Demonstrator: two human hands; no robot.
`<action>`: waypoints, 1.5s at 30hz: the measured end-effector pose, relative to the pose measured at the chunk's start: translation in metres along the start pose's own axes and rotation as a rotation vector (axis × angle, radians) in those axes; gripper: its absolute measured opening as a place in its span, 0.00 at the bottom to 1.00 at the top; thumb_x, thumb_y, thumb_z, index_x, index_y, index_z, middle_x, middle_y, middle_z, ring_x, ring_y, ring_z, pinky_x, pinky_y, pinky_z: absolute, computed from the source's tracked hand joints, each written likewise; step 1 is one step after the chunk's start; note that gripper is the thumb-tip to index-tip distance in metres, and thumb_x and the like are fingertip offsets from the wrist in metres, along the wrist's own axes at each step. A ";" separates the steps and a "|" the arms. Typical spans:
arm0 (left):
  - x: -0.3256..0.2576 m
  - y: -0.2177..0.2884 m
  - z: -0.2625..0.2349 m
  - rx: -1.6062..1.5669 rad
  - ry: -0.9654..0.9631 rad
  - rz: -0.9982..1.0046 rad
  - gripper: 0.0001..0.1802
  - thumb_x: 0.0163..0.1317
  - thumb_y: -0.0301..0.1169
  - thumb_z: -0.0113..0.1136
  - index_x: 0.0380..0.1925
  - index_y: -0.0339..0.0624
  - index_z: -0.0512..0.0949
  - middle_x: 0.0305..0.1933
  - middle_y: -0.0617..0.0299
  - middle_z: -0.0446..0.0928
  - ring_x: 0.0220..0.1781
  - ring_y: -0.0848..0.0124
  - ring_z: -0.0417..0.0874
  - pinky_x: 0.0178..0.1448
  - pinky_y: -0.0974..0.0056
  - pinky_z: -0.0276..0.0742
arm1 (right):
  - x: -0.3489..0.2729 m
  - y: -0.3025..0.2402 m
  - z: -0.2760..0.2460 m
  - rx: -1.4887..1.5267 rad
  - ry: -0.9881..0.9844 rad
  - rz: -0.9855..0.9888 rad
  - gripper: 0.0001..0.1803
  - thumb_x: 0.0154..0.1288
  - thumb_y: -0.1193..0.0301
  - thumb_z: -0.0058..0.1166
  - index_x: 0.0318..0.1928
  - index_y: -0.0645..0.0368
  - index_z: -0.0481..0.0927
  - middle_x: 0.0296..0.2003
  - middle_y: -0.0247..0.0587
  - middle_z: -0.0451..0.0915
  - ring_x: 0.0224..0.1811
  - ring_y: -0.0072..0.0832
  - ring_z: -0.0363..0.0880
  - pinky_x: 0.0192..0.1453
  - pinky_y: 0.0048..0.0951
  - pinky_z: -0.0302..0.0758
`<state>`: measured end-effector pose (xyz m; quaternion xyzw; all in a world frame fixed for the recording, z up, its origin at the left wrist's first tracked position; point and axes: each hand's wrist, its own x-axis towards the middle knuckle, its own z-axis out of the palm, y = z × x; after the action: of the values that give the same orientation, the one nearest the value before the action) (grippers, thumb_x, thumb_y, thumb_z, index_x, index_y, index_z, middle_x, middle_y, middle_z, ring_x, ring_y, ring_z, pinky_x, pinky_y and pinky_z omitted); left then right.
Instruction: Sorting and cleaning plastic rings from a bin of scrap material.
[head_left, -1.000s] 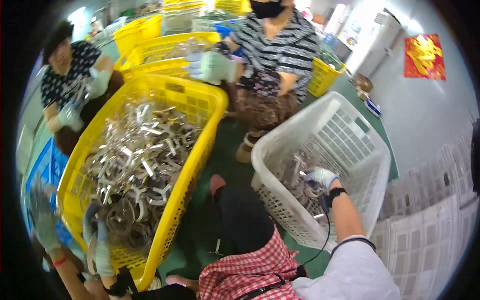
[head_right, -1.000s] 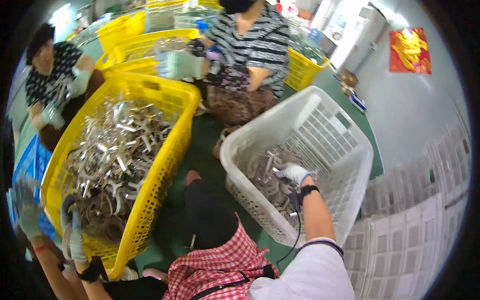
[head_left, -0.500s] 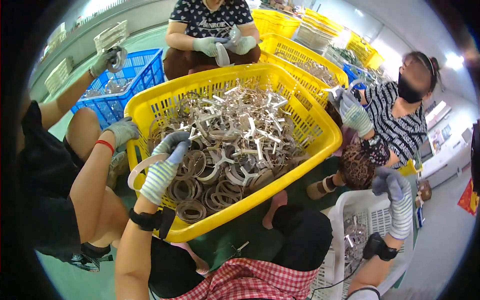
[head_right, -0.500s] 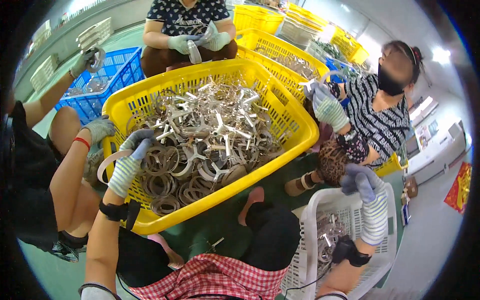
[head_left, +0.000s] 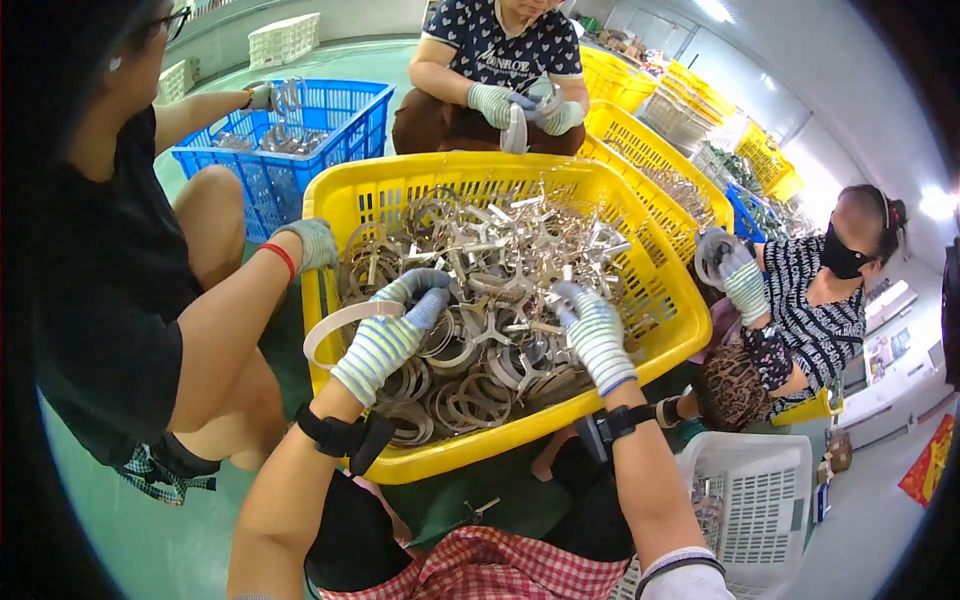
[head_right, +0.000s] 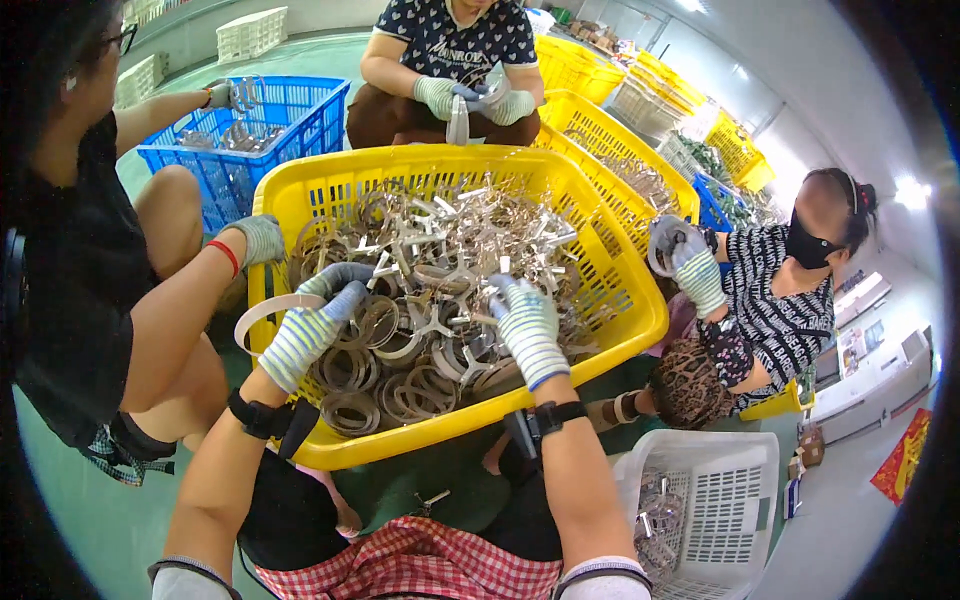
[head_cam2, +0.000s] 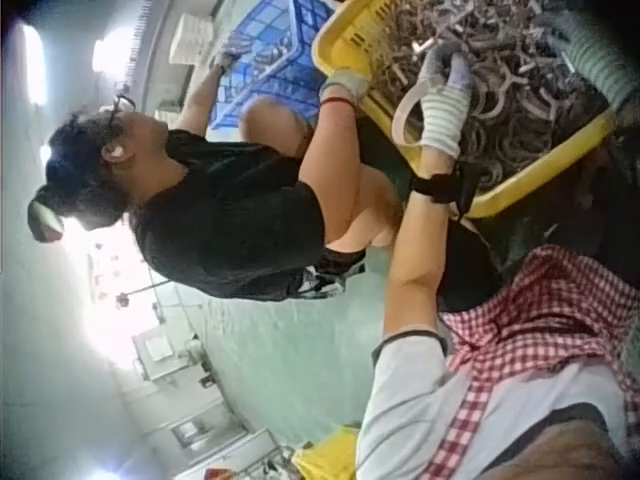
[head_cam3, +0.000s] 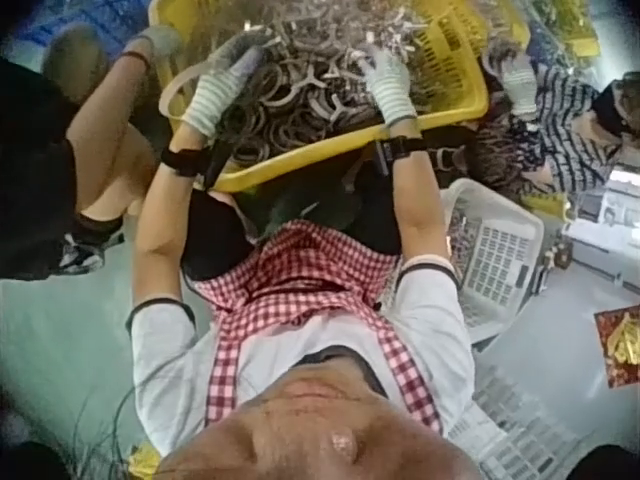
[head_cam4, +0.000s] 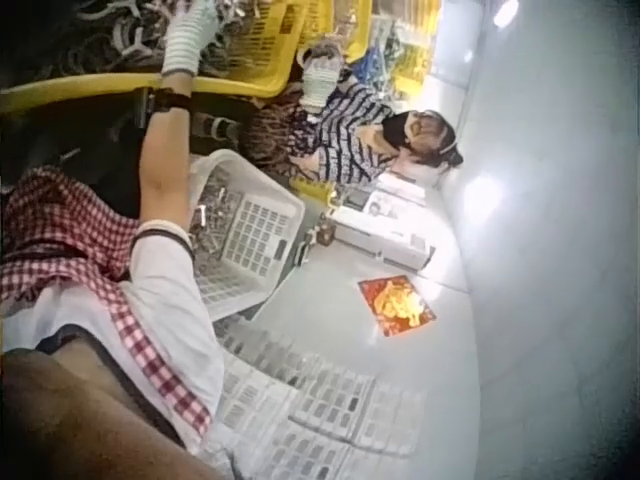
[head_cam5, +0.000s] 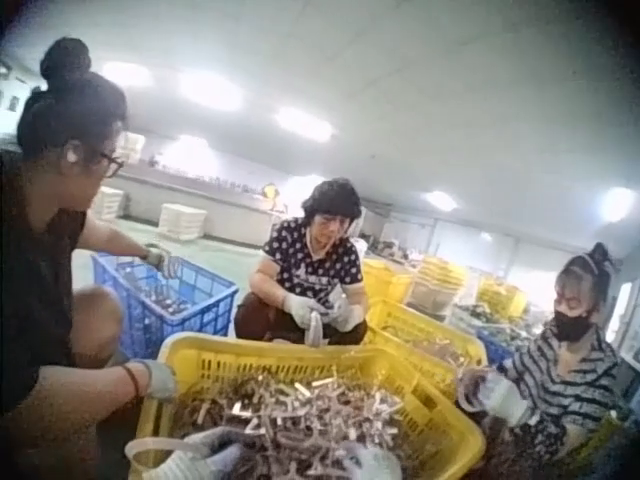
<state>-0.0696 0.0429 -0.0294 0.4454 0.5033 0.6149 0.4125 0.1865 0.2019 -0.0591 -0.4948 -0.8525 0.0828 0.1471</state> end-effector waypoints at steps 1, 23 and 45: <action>0.000 0.001 -0.001 0.000 0.000 -0.011 0.13 0.66 0.30 0.52 0.47 0.38 0.76 0.39 0.67 0.77 0.38 0.82 0.72 0.41 0.75 0.69 | -0.001 -0.004 -0.012 0.109 0.099 -0.014 0.13 0.61 0.66 0.55 0.47 0.48 0.80 0.39 0.48 0.80 0.43 0.42 0.79 0.49 0.38 0.74; 0.042 -0.098 0.101 0.683 -1.030 -0.097 0.15 0.63 0.29 0.51 0.49 0.35 0.74 0.46 0.57 0.79 0.46 0.65 0.78 0.52 0.63 0.75 | -0.011 0.057 -0.098 1.962 0.858 0.384 0.13 0.58 0.78 0.52 0.45 0.61 0.71 0.36 0.45 0.79 0.31 0.32 0.80 0.34 0.29 0.82; 0.076 -0.171 0.170 1.081 -1.087 0.034 0.14 0.61 0.36 0.49 0.44 0.49 0.78 0.37 0.59 0.78 0.37 0.63 0.76 0.41 0.61 0.73 | -0.021 0.056 -0.104 1.910 0.831 0.396 0.10 0.58 0.78 0.54 0.41 0.62 0.73 0.36 0.45 0.78 0.31 0.31 0.81 0.37 0.30 0.83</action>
<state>0.0843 0.1845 -0.1720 0.8327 0.4535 -0.0160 0.3172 0.2767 0.2112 0.0190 -0.2935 -0.2206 0.5650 0.7389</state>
